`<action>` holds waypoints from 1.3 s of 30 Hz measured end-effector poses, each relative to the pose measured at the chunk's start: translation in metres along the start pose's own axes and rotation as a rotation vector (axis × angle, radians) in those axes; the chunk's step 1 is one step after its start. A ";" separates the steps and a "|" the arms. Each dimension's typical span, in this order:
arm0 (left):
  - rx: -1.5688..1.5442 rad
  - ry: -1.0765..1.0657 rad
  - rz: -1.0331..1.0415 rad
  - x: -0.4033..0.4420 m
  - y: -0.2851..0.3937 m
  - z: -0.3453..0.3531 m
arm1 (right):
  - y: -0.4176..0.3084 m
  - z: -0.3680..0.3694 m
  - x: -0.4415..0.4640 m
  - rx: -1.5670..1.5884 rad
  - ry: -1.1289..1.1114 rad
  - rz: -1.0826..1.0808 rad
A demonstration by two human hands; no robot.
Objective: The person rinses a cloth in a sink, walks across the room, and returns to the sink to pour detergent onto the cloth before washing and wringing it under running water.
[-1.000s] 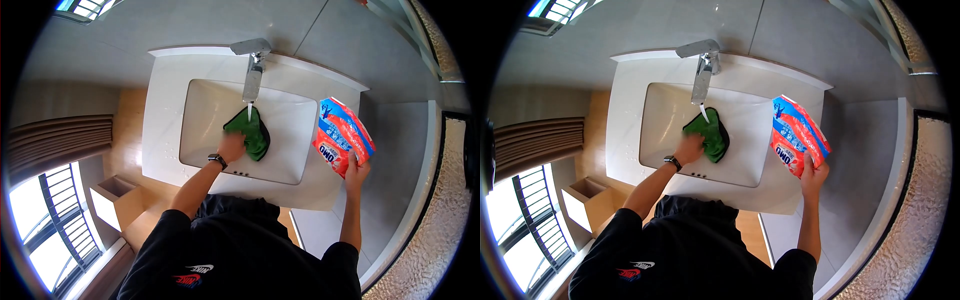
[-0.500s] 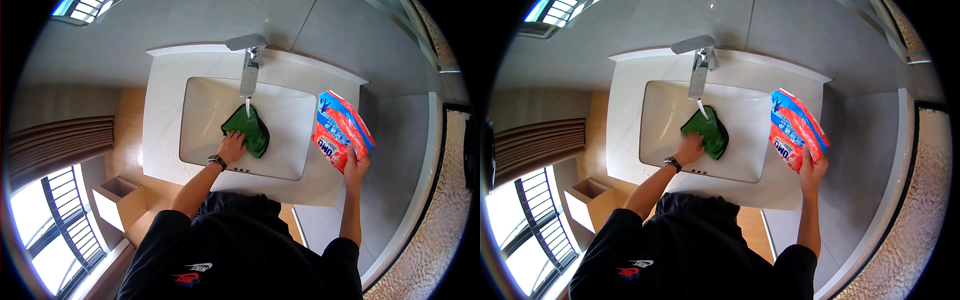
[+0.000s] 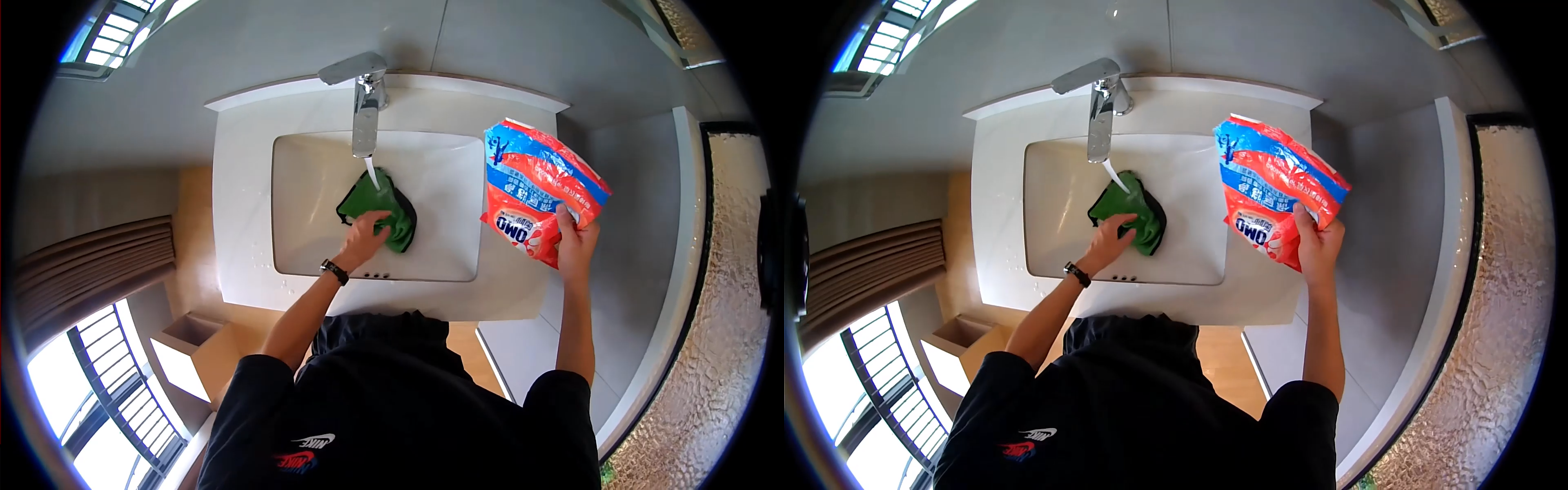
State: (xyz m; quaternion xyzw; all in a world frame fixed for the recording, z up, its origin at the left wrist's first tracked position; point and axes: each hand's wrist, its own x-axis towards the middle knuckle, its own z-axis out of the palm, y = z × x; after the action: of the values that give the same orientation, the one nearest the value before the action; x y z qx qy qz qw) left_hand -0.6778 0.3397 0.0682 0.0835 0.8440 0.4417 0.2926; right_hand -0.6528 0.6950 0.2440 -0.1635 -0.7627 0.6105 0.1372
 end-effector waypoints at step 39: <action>-1.035 0.153 0.355 -0.053 0.186 -0.021 | -0.052 0.041 -0.040 0.580 -0.367 0.177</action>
State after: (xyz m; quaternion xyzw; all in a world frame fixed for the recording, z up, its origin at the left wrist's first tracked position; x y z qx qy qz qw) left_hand -0.6680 0.4150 0.2473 0.0375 0.5087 0.8462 0.1545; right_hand -0.6372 0.6317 0.2854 -0.0708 -0.5523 0.8305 -0.0150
